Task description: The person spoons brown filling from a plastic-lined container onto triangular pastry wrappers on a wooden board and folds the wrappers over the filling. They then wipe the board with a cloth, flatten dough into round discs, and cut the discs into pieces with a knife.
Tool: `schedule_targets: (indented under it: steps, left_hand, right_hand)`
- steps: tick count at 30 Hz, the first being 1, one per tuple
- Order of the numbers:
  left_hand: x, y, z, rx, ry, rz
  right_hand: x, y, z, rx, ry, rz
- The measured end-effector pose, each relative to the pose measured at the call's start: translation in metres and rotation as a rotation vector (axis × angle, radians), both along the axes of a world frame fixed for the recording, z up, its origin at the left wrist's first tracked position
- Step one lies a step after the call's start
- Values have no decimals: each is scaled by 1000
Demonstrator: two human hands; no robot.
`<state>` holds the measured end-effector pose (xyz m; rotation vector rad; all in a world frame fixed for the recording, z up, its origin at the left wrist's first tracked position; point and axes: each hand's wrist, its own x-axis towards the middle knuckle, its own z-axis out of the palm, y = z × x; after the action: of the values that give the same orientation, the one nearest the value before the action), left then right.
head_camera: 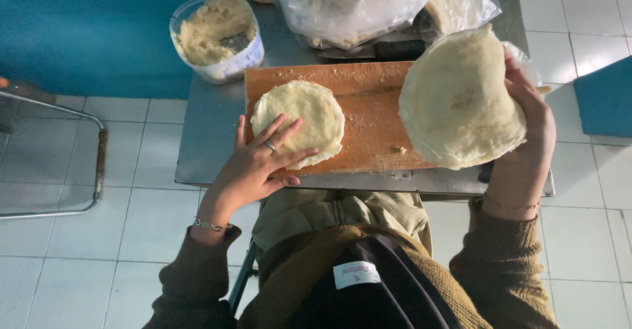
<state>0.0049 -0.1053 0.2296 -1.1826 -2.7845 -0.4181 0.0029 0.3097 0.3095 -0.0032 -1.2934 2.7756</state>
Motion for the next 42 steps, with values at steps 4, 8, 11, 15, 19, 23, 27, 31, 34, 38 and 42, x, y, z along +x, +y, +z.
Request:
schedule_targets:
  steps: [4, 8, 11, 15, 19, 23, 27, 31, 34, 38, 42]
  left_hand:
    - [1, 0, -1, 11, -6, 0]
    - [2, 0, -1, 12, -10, 8]
    - [4, 0, 0, -17, -11, 18]
    - [4, 1, 1, -9, -1, 12]
    - [5, 1, 1, 1, 16, 13]
    - [6, 2, 1, 5, 24, 15]
    - [6, 2, 2, 16, 19, 11]
    - [7, 4, 2, 20, 18, 13]
    - [7, 4, 2, -4, 0, 20]
    - [6, 3, 3, 26, -28, 5]
    - [4, 5, 1, 29, -62, 21]
  right_hand:
    - [7, -4, 9, 95, 62, -128]
    - [9, -16, 4, 285, 15, -148]
    - [7, -29, -16, 481, -60, -187]
    - [-9, -36, -47, 941, -67, -80]
    - [-11, -29, -64, 1330, -54, -187]
    - [-8, -22, -74, 1326, 4, -186]
    - [-13, -19, -76, 1170, -10, -129]
    - [-7, -25, -66, 975, -1, -110]
    - [15, -40, -55, 988, 147, -233]
    - [50, -66, -48, 1256, 759, -261]
    - [64, -74, -43, 1334, 1152, -47]
